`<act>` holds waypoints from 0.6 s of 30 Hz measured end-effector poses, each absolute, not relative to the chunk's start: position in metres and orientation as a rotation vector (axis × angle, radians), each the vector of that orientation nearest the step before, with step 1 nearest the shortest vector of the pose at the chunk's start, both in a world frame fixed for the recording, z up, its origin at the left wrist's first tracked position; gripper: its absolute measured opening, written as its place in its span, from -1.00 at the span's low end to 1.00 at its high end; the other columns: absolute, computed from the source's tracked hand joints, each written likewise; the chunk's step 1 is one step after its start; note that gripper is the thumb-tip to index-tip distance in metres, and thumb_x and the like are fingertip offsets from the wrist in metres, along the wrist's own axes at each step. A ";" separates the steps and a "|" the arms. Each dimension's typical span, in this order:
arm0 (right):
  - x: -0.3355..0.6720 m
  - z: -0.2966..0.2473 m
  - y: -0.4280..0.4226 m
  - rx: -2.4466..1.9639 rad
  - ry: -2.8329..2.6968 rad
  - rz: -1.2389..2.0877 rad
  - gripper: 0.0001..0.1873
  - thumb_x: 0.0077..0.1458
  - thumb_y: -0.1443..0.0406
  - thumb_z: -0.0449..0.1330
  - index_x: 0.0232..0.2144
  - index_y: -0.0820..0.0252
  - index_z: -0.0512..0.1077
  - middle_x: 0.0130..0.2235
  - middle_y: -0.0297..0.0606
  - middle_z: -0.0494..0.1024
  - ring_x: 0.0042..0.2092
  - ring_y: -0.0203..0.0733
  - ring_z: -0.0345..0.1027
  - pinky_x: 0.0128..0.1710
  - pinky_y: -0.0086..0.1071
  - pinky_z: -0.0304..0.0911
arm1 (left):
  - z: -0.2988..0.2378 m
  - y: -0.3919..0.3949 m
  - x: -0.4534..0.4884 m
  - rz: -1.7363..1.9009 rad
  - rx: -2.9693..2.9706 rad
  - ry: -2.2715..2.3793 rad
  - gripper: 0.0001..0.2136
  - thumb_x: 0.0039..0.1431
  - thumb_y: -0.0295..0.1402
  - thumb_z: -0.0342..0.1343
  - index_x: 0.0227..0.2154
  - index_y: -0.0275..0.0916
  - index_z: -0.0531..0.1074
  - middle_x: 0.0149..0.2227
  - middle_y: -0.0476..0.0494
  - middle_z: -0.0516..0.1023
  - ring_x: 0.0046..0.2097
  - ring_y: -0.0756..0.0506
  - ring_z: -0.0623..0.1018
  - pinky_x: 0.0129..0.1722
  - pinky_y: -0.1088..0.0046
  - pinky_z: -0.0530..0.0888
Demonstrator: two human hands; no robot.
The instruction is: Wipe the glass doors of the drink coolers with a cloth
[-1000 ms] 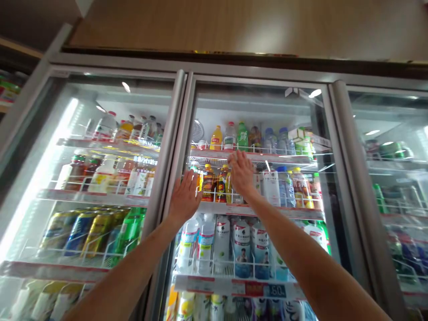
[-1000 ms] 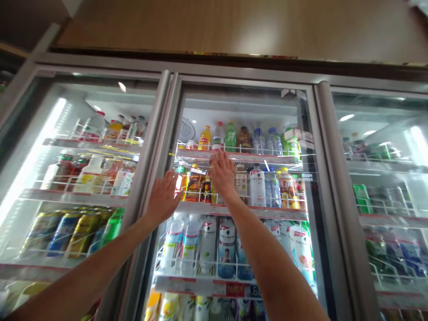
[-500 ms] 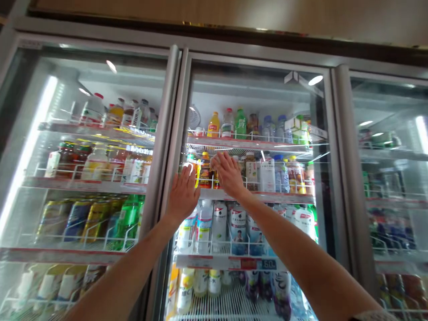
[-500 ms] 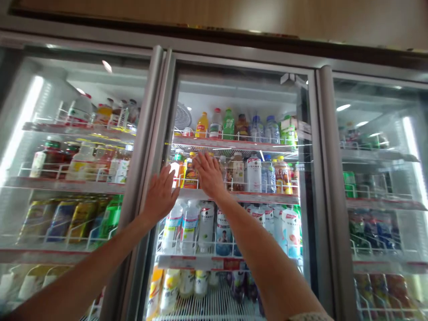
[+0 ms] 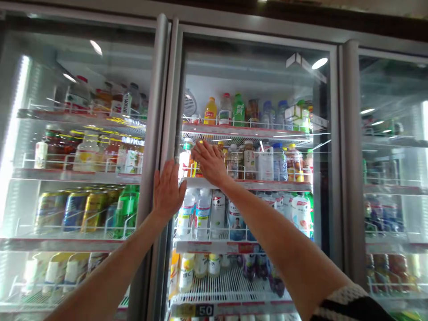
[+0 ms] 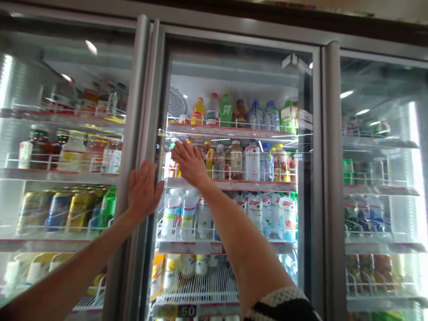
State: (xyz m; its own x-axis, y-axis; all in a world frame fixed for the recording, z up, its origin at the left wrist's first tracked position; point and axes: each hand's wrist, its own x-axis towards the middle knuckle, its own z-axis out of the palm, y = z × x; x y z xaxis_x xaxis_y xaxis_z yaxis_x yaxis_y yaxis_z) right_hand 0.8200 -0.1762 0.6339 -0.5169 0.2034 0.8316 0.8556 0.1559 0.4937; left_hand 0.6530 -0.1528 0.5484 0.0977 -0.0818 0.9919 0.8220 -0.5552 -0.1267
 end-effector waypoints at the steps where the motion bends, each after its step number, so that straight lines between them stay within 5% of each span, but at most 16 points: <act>1: 0.819 0.621 -0.178 -0.975 -1.893 -1.421 -0.48 0.16 0.38 -0.05 0.18 0.11 0.11 0.29 -0.30 0.02 0.32 -0.07 -0.28 0.27 -0.03 -0.23 | 0.546 -0.153 0.650 -1.542 -1.644 -0.752 -0.51 0.25 -0.26 -0.19 0.21 -0.33 0.02 0.25 -0.38 0.10 0.30 -0.19 0.04 0.24 0.07 -0.01; 7: 0.848 0.515 -0.196 -0.713 -2.274 -1.592 -0.52 0.19 0.32 -0.06 0.16 0.09 0.15 0.26 -0.34 0.13 0.29 -0.13 -0.16 0.25 -0.12 -0.15 | 0.525 -0.158 0.646 -1.386 -1.689 -0.760 -0.50 0.23 -0.30 -0.14 0.21 -0.30 0.01 0.25 -0.32 0.12 0.29 -0.18 0.07 0.25 0.09 -0.05; 14: 0.890 0.555 -0.206 -1.077 -1.780 -1.458 -0.43 0.12 0.36 0.00 0.20 0.09 0.09 0.30 -0.23 0.01 0.32 -0.08 -0.30 0.27 -0.05 -0.27 | 0.509 -0.161 0.676 -1.316 -1.748 -0.747 -0.51 0.22 -0.32 -0.13 0.20 -0.32 0.04 0.24 -0.32 0.12 0.29 -0.17 0.05 0.25 0.09 -0.05; 18: 0.904 0.505 -0.217 -0.943 -1.980 -1.545 -0.45 0.12 0.37 -0.01 0.17 0.06 0.14 0.25 -0.30 0.13 0.32 -0.13 -0.26 0.28 -0.09 -0.28 | 0.496 -0.160 0.688 -1.338 -1.779 -0.765 -0.51 0.23 -0.30 -0.13 0.20 -0.32 0.04 0.25 -0.32 0.11 0.29 -0.16 0.04 0.26 0.12 -0.05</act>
State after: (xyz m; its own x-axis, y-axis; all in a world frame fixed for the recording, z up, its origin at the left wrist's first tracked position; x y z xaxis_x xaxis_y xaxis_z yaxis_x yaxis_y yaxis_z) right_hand 0.9037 -0.2168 0.5046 -0.6624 0.2368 0.7107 0.7470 0.1366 0.6507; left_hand 0.6879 -0.1604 0.4957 0.2684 0.0162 0.9632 0.8220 -0.5252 -0.2203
